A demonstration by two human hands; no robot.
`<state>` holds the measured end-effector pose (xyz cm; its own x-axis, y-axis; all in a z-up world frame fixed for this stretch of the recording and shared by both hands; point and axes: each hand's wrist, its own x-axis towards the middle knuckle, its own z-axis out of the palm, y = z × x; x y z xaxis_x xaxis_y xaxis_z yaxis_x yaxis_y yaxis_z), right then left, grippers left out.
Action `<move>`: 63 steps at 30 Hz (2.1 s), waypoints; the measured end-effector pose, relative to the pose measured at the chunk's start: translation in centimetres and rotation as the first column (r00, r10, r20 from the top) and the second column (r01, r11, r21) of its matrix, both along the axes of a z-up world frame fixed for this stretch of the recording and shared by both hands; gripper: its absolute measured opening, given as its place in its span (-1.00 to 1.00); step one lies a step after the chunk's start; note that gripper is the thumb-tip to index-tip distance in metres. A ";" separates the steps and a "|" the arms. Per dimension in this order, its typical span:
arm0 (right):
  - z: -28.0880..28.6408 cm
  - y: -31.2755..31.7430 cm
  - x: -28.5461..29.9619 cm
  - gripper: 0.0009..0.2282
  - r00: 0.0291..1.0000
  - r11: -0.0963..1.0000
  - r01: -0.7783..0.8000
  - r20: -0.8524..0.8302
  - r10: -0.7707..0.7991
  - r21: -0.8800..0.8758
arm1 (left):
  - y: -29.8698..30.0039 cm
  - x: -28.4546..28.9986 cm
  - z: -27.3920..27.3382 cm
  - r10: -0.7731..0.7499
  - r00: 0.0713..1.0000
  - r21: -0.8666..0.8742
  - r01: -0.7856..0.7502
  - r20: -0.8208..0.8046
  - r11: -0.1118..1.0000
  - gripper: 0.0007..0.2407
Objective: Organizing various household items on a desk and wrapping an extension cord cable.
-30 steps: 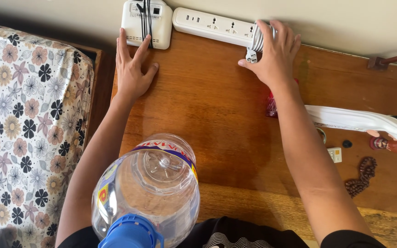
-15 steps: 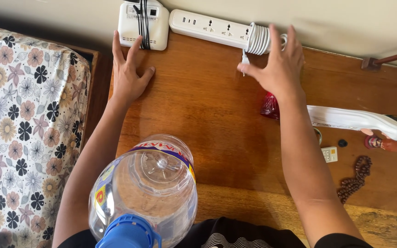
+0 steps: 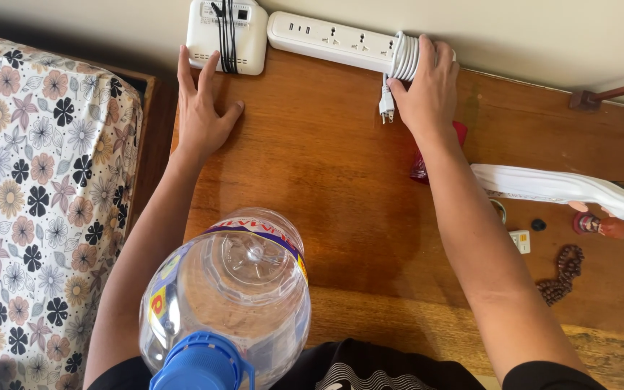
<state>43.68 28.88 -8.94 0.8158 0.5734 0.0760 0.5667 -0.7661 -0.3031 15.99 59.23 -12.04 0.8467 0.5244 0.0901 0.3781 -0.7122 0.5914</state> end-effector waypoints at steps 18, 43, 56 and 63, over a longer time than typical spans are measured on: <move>8.4 -11.2 -26.9 -0.10 0.457 0.827 -0.247 -0.692 0.559 0.505 | -16.4 -26.7 8.2 0.244 0.944 -0.969 -0.241 -0.221 0.053 -0.54; 21.0 -43.2 -28.7 0.05 0.880 0.529 -0.121 -0.156 0.449 0.840 | -50.3 -10.3 9.2 -0.308 0.912 -0.498 0.407 0.272 0.766 0.21; 25.2 -45.9 -30.4 -0.65 0.974 0.760 -0.065 0.207 -0.093 0.647 | -61.5 -7.0 15.0 -0.242 0.666 -0.199 0.515 0.706 0.834 0.21; 26.8 -45.7 -34.4 -0.66 0.910 0.711 -0.003 0.296 -0.289 0.703 | -64.2 -8.7 16.0 -0.245 0.588 -0.302 0.676 0.771 0.672 0.09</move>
<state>9.28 -16.83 17.91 0.7095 0.1234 0.6938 0.6437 -0.5142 -0.5668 7.29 -4.96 3.96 0.8127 0.2077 0.5444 -0.5214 -0.1578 0.8386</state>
